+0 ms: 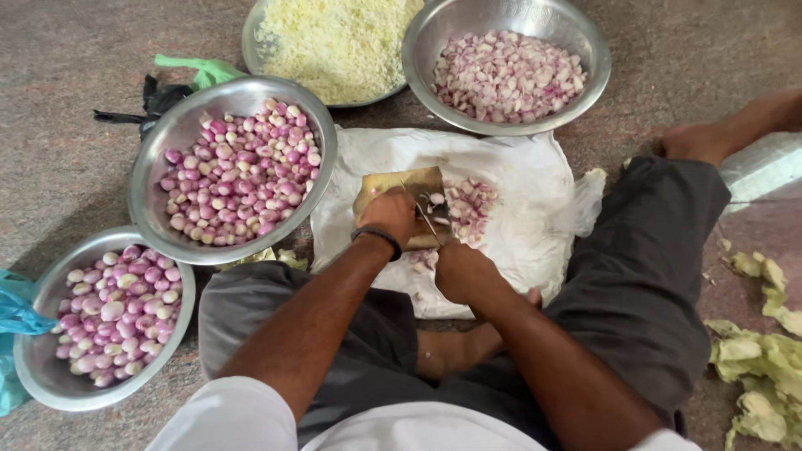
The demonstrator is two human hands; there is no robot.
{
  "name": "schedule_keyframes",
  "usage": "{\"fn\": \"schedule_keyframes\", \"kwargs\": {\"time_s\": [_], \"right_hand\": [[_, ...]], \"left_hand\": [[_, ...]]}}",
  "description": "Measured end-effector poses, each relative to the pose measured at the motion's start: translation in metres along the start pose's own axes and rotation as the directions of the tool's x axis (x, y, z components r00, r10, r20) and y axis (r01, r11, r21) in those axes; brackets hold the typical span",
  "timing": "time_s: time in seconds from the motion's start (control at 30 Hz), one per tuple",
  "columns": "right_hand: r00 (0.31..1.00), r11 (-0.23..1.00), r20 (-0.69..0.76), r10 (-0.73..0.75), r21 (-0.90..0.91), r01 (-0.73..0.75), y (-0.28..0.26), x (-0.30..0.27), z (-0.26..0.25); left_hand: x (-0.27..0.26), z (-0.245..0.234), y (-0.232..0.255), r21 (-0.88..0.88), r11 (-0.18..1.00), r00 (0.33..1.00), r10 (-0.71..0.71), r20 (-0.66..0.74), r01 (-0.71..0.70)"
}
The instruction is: The person chops small onions on a wooden board using a knife while sitting on the floor.
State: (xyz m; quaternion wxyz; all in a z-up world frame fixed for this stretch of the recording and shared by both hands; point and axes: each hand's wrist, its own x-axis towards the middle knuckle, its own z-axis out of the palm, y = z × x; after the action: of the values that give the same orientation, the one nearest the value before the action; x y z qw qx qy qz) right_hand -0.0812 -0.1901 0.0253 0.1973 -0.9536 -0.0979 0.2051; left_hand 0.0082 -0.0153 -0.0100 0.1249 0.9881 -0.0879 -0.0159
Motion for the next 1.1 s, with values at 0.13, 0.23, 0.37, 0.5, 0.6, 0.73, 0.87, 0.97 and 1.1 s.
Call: {"fn": "schedule_keyframes", "kwargs": {"time_s": [0.13,0.23,0.37,0.5,0.6,0.73,0.87,0.97,1.1], "right_hand": [[1.000,0.998,0.016,-0.013,0.060,0.012,-0.007,-0.011,-0.007],[0.998,0.995,0.005,0.069,0.065,-0.070,-0.014,-0.002,-0.006],[0.996,0.996,0.075,0.038,0.072,-0.044,0.005,0.001,-0.006],[0.998,0.995,0.055,0.042,0.093,-0.047,0.009,0.012,0.001],[0.999,0.989,-0.011,0.045,0.142,-0.043,0.013,0.000,-0.009],[0.999,0.975,-0.009,0.034,0.220,-0.031,0.016,-0.016,0.006],[1.000,0.978,0.028,0.009,0.207,-0.015,0.017,-0.010,0.005],[0.982,0.929,0.038,0.188,0.318,-0.190,0.012,-0.014,-0.017],[0.981,0.915,0.056,0.185,0.354,-0.192,-0.010,-0.017,-0.028]], "left_hand": [[-0.002,0.002,0.004,0.019,0.998,0.998,-0.063,0.031,0.062],[0.001,0.003,0.007,0.050,0.997,0.998,-0.056,0.022,0.055],[0.001,0.000,0.004,0.016,1.000,0.999,-0.024,-0.029,0.024],[-0.004,-0.003,0.006,0.054,0.998,0.999,0.039,0.035,-0.041],[-0.004,-0.009,-0.030,-0.146,0.939,0.950,0.302,-0.078,-0.310],[0.002,-0.036,-0.170,-0.192,0.981,0.809,-0.082,-0.582,-0.039],[-0.057,-0.081,-0.288,0.115,0.733,0.740,-0.652,-0.163,0.671],[-0.079,-0.084,-0.324,0.277,0.707,0.726,-0.686,0.047,0.651],[-0.045,-0.054,-0.342,0.493,0.596,0.606,-0.779,0.160,0.635]]}}
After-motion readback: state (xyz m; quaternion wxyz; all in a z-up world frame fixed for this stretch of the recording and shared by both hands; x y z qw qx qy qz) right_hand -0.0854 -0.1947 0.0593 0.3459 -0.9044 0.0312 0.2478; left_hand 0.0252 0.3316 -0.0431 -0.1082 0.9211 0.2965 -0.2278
